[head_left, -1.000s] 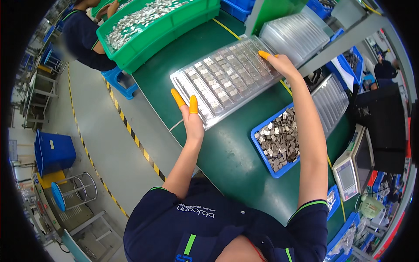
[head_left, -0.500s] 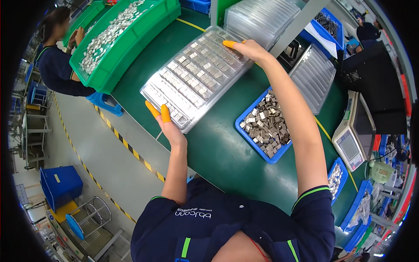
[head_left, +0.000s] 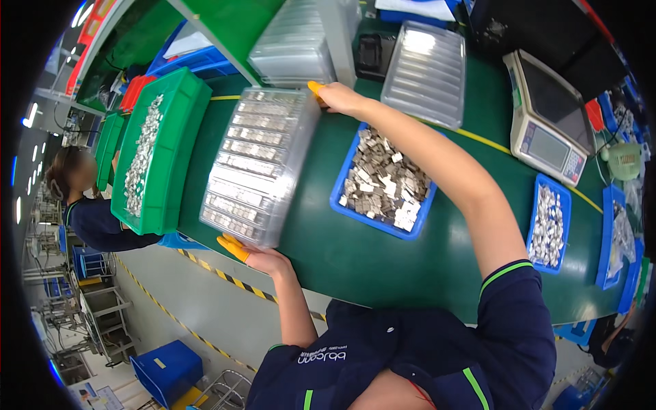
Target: The person picks small metallic components from a blue bin and places them into a clear plastic tray with multiple compartments. They wear yellow finger cots while handling the items. The person then stacks the filled tray with other completed trays on the table.
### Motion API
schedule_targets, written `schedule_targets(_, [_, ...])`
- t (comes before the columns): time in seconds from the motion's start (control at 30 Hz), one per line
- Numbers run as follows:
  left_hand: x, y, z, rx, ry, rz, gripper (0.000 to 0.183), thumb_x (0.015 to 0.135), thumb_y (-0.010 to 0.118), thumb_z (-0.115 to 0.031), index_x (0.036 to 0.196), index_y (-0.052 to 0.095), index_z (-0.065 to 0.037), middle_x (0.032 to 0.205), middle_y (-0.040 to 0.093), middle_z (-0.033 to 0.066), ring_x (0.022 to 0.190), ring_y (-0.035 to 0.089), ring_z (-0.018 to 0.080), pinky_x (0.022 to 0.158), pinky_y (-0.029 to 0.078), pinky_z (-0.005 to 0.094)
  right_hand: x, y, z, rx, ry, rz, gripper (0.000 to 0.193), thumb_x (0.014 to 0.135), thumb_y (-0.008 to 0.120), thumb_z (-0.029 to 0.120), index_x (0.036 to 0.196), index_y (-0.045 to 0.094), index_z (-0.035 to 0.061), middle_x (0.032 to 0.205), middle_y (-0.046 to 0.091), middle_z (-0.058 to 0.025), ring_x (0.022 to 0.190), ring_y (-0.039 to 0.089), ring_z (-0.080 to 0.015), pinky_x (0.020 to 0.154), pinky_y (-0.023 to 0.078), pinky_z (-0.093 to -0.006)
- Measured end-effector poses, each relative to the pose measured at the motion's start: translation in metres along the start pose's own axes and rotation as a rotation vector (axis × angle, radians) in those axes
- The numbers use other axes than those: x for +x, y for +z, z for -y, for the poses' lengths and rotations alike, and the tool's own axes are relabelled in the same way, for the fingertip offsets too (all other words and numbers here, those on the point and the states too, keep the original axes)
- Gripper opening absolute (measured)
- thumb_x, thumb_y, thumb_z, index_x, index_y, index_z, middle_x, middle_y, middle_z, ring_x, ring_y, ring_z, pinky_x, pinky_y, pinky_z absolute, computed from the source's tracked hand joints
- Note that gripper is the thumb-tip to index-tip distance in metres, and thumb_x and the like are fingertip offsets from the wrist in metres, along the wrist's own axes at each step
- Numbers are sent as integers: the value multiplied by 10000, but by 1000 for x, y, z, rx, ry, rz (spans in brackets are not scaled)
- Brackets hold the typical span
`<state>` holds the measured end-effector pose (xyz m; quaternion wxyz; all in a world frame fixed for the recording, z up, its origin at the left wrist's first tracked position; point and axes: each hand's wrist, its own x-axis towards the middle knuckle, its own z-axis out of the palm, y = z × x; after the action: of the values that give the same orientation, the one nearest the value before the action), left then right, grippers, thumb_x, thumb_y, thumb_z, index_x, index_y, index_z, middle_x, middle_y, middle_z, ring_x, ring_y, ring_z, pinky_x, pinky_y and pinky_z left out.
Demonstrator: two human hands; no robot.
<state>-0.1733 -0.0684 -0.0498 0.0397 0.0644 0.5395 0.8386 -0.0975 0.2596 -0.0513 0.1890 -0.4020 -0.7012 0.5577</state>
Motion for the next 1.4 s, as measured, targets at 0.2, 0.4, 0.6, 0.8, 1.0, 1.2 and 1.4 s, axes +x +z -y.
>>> schedule_targets(0.2, [-41, -26, -4, 327, 35, 40, 513, 1013, 234, -215, 1469, 108, -16, 1529, 152, 124, 1405, 169, 230, 1165, 116, 360, -71, -37, 5, -740, -328, 149, 338, 842, 466, 240, 1045, 664, 57, 1046, 627, -205, 1038, 580, -336, 866, 476, -428])
schedule_targets(0.4, [-56, -52, -10, 689, 115, 211, 506, 1017, 233, -214, 1455, 139, 22, 1507, 206, 153, 1387, 199, 255, 1148, 117, 365, -74, -11, 0, -923, -355, 126, 411, 892, 458, 389, 1244, 594, 225, 1272, 496, -111, 1239, 411, -275, 1000, 334, -442])
schedule_targets(0.6, [-85, -64, -12, 1336, 499, 331, 564, 1004, 306, -288, 1434, 183, 56, 1469, 264, 219, 1353, 239, 323, 1115, 93, 446, -80, -17, 3, -928, -362, 170, 545, 840, 490, 536, 1266, 578, 209, 1299, 487, -109, 1218, 437, -264, 976, 341, -427])
schedule_targets(0.8, [-83, -61, -11, 1199, 456, 288, 528, 981, 387, -249, 1386, 288, 75, 1390, 335, 247, 1269, 311, 361, 1088, 158, 447, -73, -21, 6, -867, -268, 190, 647, 787, 510, 603, 1310, 534, 222, 1315, 478, -115, 1235, 439, -269, 985, 329, -450])
schedule_targets(1.0, [-83, -62, -10, 1120, 394, 294, 510, 956, 412, -148, 1389, 270, 80, 1398, 328, 224, 1308, 286, 330, 1101, 171, 414, -71, -26, 7, -831, -293, 259, 729, 759, 495, 667, 1351, 489, 241, 1369, 430, -128, 1258, 422, -277, 1013, 305, -451])
schedule_targets(1.2, [-86, -58, -12, 968, 298, 292, 522, 902, 429, -19, 1390, 268, 77, 1444, 290, 191, 1349, 257, 298, 1124, 152, 377, -72, -27, 4, -772, -328, 202, 754, 758, 508, 695, 1336, 508, 212, 1281, 478, -156, 1236, 418, -261, 977, 338, -402])
schedule_targets(1.4, [-88, -56, -13, 992, 317, 288, 572, 835, 437, 66, 1384, 278, 74, 1436, 310, 180, 1345, 267, 290, 1121, 167, 385, -73, -25, 4, -758, -343, 208, 741, 755, 522, 687, 1338, 505, 229, 1306, 459, -164, 1241, 421, -268, 986, 340, -409])
